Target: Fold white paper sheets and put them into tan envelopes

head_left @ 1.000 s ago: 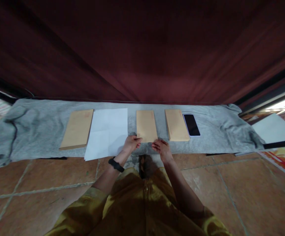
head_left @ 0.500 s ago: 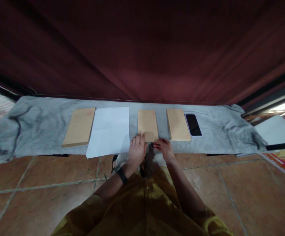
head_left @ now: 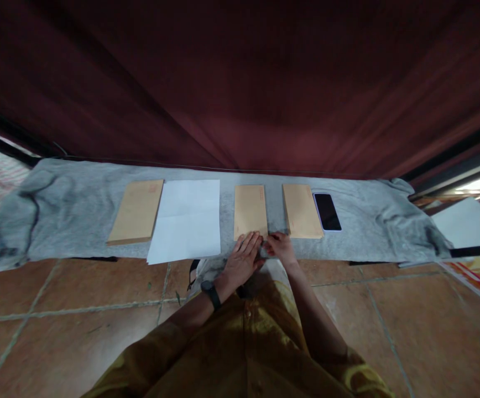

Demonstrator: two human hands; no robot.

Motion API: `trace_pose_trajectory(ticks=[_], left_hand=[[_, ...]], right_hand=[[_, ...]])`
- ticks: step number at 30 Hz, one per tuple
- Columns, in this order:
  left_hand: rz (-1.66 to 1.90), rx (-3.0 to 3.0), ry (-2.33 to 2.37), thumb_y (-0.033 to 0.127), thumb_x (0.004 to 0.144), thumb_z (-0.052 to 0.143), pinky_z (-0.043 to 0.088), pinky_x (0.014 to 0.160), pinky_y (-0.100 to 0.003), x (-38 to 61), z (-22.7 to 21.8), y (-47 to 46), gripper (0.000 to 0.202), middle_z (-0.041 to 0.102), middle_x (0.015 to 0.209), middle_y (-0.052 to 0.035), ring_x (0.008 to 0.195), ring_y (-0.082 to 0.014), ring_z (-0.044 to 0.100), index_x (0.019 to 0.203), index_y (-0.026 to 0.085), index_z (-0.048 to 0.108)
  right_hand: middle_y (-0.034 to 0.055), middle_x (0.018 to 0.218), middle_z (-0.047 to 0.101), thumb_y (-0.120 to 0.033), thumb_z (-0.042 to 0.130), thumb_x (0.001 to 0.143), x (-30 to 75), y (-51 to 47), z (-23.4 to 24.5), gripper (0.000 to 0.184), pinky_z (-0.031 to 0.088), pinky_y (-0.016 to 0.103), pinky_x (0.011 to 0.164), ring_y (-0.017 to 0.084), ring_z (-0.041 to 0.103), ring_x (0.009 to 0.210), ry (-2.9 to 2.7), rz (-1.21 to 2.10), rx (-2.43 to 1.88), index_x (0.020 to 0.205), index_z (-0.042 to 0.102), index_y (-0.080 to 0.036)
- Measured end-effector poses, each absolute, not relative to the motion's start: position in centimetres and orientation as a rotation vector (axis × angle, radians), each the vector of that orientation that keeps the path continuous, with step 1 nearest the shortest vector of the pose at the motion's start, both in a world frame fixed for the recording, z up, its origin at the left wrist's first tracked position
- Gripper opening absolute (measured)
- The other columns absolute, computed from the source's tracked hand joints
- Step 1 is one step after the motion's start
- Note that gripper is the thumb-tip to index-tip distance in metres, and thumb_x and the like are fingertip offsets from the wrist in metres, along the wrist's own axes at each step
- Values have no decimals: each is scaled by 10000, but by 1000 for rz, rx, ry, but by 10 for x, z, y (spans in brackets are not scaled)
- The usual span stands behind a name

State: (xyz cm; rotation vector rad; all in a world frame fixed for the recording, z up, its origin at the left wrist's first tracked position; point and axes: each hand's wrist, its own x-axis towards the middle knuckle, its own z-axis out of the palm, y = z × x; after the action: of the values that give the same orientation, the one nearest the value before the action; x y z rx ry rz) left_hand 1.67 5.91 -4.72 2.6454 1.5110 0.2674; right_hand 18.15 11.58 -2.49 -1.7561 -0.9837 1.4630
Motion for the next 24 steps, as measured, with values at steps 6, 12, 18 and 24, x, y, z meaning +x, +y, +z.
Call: trace_pose_trajectory(ticks=[6,12,18,24], left_hand=[[315,2628,1511,421,987,496,222,1272,-488,16,-50,59,693,306,1663,-176,1561,-285,236,1571,91,322],[230,2676,1524,220,963,433,228,1278,-476,15,-47,58,633,325,1651,-192,1557,-264,249,1565,57,327],[71,2751,1516,152,928,401,234,1283,-469,13,-41,58,651,290,1662,-198,1551,-266,265,1561,24,319],[-71,2757,1484,302,954,497,214,1289,-480,6,-33,57,714,261,1660,-237,1560,-309,221,1566,-4,294]], right_hand=[[31,715,721,-244,554,940,178,99,-25,159,502,248,597,168,669,623,-1466,931,-1938,930,709,-211],[134,1206,703,-240,407,1031,164,69,-39,337,514,384,963,248,642,1111,-2039,335,-1613,1243,665,-192],[151,1468,575,-219,366,1036,169,58,-56,469,404,469,1150,260,501,1372,-2190,209,-1432,1472,507,-122],[142,1499,558,-264,397,1040,176,55,-60,466,351,468,1183,269,500,1387,-2235,89,-1502,1465,526,-120]])
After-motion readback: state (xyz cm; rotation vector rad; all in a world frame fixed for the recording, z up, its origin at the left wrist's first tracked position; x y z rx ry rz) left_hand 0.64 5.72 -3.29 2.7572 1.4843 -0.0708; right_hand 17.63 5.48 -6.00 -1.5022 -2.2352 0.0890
